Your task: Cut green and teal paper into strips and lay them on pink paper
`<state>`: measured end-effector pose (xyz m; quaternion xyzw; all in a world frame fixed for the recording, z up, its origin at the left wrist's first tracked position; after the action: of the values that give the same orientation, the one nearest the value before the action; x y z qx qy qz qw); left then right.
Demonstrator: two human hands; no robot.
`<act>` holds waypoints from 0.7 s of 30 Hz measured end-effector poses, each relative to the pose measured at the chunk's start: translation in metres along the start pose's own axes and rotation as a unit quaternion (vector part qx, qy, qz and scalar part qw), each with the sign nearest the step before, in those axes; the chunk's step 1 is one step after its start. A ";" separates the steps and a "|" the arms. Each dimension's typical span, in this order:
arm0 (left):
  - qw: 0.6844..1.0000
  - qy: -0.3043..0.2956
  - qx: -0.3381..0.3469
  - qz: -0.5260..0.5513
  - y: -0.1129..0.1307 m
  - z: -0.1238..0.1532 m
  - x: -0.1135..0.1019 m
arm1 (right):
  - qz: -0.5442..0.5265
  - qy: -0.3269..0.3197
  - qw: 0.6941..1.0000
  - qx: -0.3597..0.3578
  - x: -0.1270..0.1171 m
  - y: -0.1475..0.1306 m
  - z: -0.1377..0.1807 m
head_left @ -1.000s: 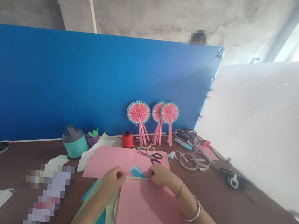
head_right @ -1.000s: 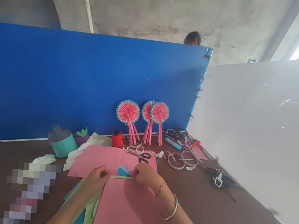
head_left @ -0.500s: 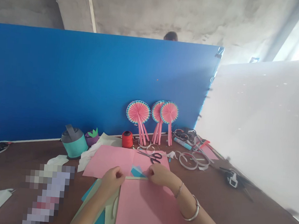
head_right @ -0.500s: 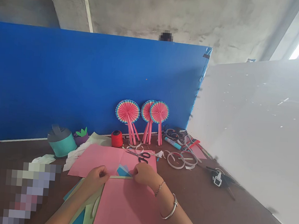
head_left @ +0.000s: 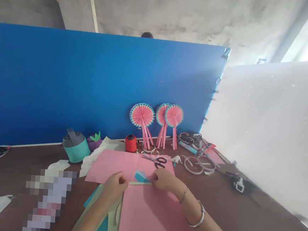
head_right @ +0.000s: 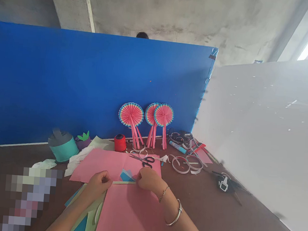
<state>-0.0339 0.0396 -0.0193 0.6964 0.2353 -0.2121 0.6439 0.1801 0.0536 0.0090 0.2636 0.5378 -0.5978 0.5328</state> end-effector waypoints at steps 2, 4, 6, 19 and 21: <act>1.000 0.002 -0.001 0.000 -0.001 0.000 0.000 | 0.000 0.000 1.000 -0.001 -0.001 0.000 0.000; 1.000 0.003 -0.001 0.000 -0.001 0.000 0.001 | 0.001 -0.001 1.000 -0.007 -0.001 0.000 0.000; 1.000 0.002 -0.003 0.000 -0.001 0.000 0.001 | 0.001 -0.004 1.000 -0.012 -0.001 0.000 0.000; 0.999 0.007 -0.005 0.046 0.013 0.005 -0.008 | -0.017 -0.026 0.999 -0.020 -0.003 -0.002 0.003; 0.999 0.003 -0.004 0.053 0.015 0.006 -0.008 | -0.022 -0.030 0.999 -0.027 -0.003 -0.001 0.002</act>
<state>-0.0319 0.0321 -0.0031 0.7062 0.2010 -0.1747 0.6560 0.1807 0.0525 0.0124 0.2199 0.5431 -0.6023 0.5422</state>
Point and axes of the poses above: each hand's wrist, its own z-axis away from the middle knuckle, its own x-axis out of the palm, y = z × x, the point moved 7 cm from there along -z, towards the middle knuckle, and after that the axes turned 2 degrees about y, right-handed, at the moved point
